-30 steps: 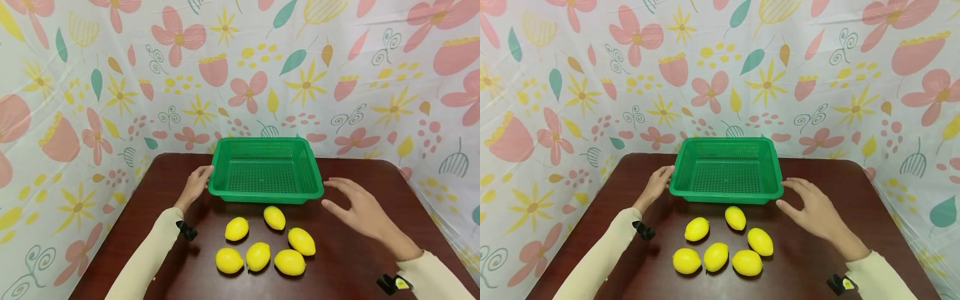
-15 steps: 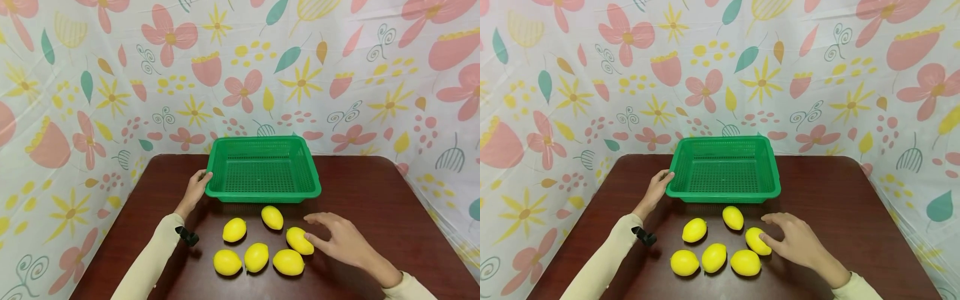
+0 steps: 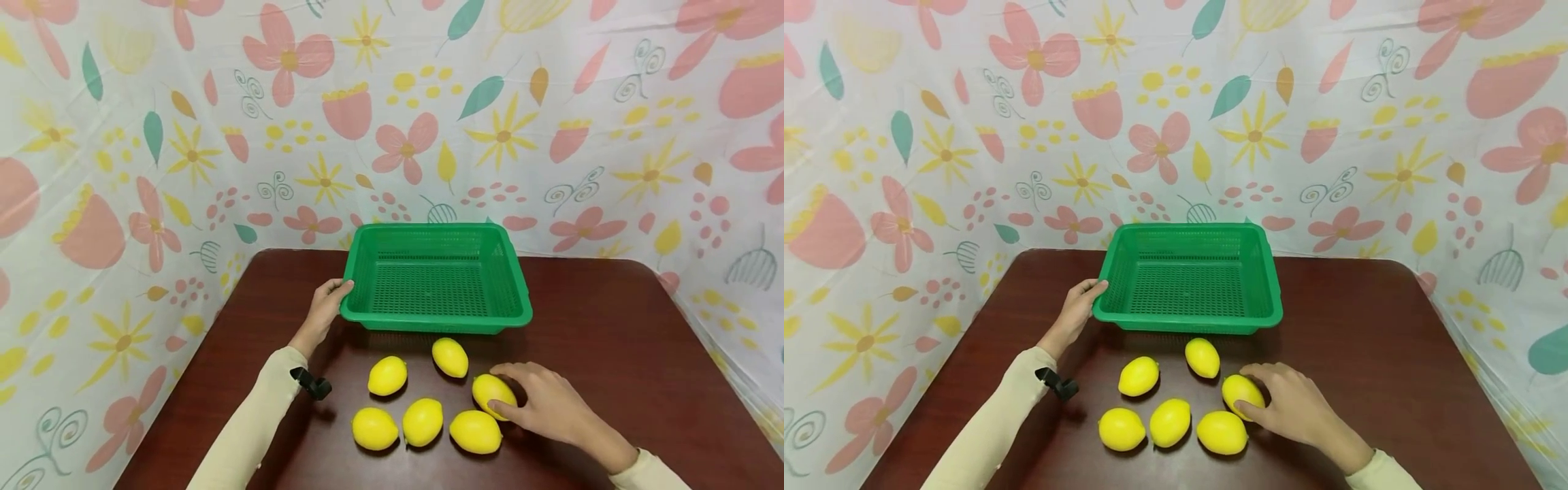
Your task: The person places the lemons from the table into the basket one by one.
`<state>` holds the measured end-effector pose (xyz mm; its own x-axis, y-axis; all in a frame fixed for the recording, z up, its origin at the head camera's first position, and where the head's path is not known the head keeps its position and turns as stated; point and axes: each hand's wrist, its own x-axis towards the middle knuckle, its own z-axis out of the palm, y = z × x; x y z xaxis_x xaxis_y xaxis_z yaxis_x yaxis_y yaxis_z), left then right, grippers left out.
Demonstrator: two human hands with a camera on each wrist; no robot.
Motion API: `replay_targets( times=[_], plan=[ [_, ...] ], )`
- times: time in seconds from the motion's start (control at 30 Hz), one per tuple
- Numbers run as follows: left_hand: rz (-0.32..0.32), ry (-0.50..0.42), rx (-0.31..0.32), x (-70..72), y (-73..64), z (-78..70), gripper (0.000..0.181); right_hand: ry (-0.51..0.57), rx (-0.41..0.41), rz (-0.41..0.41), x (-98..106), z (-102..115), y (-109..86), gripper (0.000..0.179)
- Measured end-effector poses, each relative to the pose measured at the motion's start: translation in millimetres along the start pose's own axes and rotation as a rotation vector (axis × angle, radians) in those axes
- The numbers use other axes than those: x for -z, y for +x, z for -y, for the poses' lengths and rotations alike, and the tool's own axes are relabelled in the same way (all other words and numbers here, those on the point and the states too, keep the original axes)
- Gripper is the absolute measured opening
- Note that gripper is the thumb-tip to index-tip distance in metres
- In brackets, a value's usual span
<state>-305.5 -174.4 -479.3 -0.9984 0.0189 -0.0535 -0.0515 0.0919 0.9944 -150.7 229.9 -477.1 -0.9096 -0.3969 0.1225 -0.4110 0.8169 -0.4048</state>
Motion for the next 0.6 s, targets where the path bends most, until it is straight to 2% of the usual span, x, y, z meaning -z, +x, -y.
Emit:
replay_targets(
  times=[0.23, 0.33, 0.47, 0.6],
  plan=[
    [0.043, -0.106, 0.035, -11.9, 0.0, 1.9, 0.044, 0.037, -0.088, 0.078, -3, -7, -8.9, 0.061],
    [0.031, -0.121, 0.059, -12.4, -0.2, 3.3, 0.043, 0.067, -0.118, 0.088, -4, -7, -10.3, 0.058],
    [-0.015, -0.135, 0.083, -7.5, -0.1, 0.4, 0.042, 0.084, -0.091, 0.027, -4, -7, -5.3, 0.053],
    [-0.004, -0.154, 0.096, -0.5, -0.5, -4.3, 0.045, 0.091, -0.042, -0.053, 4, -6, -0.4, 0.048]
  ],
)
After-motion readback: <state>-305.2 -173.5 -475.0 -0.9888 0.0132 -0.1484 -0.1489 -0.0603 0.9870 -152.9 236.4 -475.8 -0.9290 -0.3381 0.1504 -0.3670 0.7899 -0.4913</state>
